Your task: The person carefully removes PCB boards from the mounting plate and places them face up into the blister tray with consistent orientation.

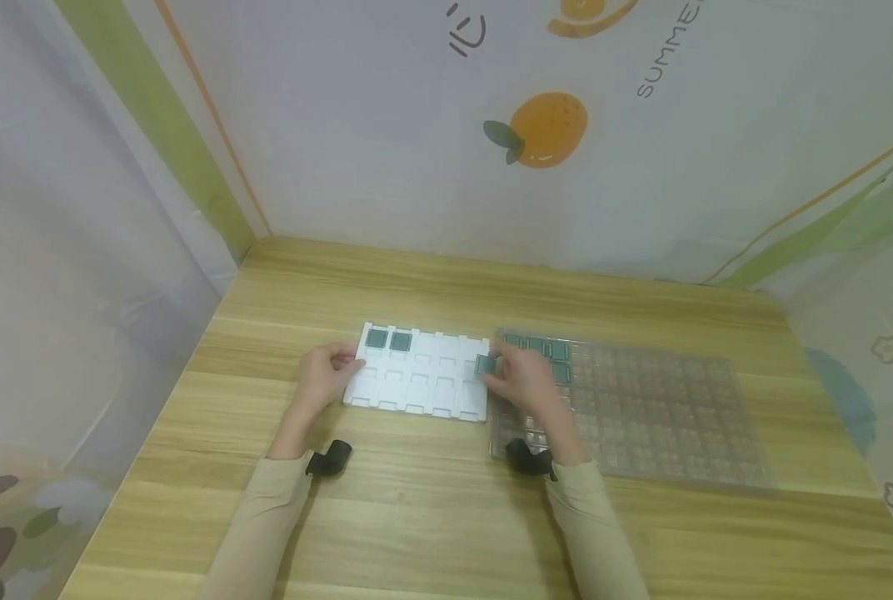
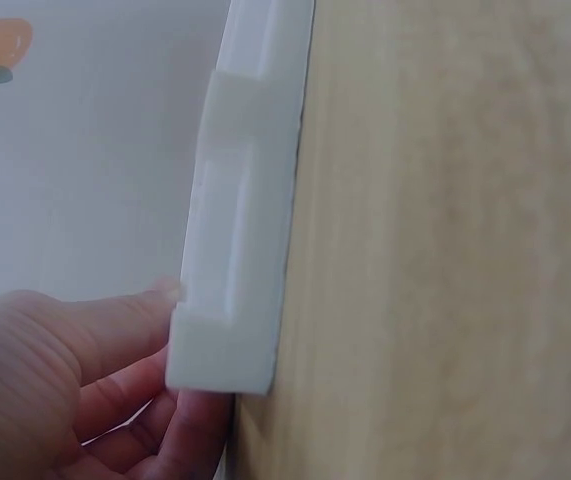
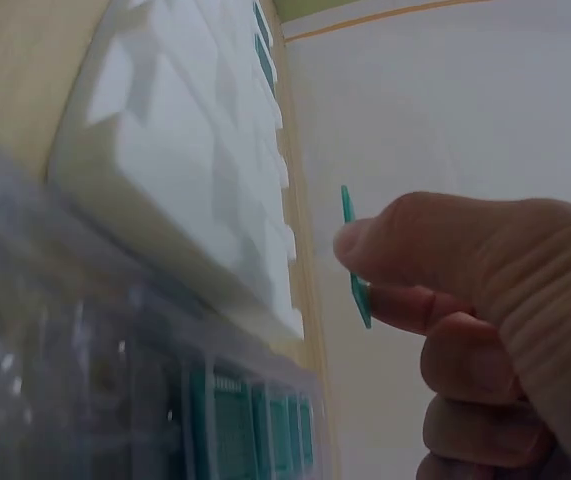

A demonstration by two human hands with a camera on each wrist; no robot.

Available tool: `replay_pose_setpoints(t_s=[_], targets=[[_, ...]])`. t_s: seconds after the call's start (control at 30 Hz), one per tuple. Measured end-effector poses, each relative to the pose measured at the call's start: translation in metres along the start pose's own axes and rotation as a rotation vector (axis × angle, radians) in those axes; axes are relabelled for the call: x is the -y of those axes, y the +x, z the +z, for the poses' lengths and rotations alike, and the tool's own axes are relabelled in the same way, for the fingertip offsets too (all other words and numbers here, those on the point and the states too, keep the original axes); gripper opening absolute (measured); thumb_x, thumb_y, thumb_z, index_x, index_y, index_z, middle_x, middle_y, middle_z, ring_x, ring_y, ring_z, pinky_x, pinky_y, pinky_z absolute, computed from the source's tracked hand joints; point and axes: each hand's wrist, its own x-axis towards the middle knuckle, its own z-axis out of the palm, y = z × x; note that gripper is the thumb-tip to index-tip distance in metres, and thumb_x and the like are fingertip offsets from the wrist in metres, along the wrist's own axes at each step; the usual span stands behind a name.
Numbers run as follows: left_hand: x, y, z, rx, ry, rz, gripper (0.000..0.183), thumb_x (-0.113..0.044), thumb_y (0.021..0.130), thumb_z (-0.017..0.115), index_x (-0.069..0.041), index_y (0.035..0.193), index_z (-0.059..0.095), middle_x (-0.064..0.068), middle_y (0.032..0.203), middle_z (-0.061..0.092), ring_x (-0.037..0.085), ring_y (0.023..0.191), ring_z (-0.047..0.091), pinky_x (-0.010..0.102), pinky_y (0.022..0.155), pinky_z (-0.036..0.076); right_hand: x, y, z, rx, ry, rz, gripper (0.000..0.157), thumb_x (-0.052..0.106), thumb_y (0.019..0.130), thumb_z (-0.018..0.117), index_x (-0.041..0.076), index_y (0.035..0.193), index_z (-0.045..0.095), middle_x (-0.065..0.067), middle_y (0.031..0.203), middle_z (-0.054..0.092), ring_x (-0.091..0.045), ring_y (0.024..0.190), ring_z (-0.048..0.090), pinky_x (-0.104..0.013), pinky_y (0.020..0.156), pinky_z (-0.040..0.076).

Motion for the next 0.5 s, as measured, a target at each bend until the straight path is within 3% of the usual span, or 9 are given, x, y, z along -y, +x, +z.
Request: replay_pose_setpoints(t_s=[0.2, 0.5], targets=[[0.001, 0.0, 0.0, -0.005, -0.005, 0.009, 0.025, -0.006, 0.086, 0.064, 0.013, 0.104, 0.062, 0.026, 0.091, 0.066, 0.036, 0.084, 0.063, 0.043, 0.075, 0.053, -0.009, -0.008, -0.007, 0.033, 0.007, 0.054, 0.032, 0.016, 0.081, 0.072, 0.001, 0.108, 0.064, 0.004, 0.053, 0.042, -0.009, 0.047, 0.035, -0.022, 0.042, 0.031], [0.001, 0.0, 0.0, -0.003, -0.008, 0.013, 0.025, -0.005, 0.086, 0.064, 0.013, 0.103, 0.062, 0.026, 0.091, 0.066, 0.036, 0.083, 0.063, 0.043, 0.075, 0.053, -0.028, -0.017, -0.016, 0.071, 0.051, 0.069, 0.032, 0.014, 0.08, 0.072, 0.001, 0.108, 0.063, 0.003, 0.056, 0.046, -0.009, 0.048, 0.04, -0.023, 0.042, 0.037]])
